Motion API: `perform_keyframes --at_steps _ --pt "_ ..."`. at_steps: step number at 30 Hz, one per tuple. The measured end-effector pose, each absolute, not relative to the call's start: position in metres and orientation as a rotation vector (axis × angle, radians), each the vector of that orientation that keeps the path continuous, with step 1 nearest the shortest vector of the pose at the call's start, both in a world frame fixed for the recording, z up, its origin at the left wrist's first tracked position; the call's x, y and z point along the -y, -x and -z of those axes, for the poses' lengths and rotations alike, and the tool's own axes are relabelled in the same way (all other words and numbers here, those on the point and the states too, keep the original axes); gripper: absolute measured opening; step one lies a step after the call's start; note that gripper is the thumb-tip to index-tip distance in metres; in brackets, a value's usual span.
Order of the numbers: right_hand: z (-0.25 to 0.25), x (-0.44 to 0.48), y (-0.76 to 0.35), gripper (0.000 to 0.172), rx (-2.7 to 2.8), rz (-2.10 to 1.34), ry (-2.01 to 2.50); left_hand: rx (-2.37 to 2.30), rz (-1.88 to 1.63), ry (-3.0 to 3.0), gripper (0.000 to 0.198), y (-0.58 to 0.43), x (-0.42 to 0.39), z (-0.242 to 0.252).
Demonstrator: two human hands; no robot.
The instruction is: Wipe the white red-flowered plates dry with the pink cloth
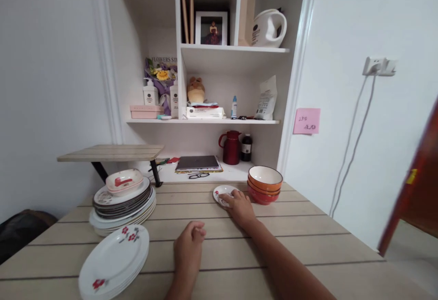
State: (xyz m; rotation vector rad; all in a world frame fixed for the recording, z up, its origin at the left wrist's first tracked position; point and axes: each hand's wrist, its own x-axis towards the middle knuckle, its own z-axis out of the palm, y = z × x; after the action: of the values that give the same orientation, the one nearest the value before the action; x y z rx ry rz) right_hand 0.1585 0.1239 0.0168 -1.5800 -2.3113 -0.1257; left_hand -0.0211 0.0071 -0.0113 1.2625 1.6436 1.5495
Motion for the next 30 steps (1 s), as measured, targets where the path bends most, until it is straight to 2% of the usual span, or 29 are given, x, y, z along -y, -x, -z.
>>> perform_keyframes --at_steps 16,22,25,30 --pt "-0.008 -0.155 -0.164 0.041 2.206 0.127 1.553 -1.402 -1.148 -1.609 0.029 -0.037 0.011 0.020" --pt "-0.034 -0.134 -0.152 0.021 1.986 0.063 1.234 -1.487 -1.143 -1.559 0.033 -0.029 0.010 0.007" --pt "-0.045 -0.114 -0.128 0.009 1.866 -0.246 1.039 -1.540 -1.282 -1.704 0.032 -0.024 0.015 -0.002" --pt "-0.032 -0.080 -0.090 0.011 1.794 -0.922 0.952 -1.473 -1.491 -1.890 0.037 -0.016 0.032 -0.026"
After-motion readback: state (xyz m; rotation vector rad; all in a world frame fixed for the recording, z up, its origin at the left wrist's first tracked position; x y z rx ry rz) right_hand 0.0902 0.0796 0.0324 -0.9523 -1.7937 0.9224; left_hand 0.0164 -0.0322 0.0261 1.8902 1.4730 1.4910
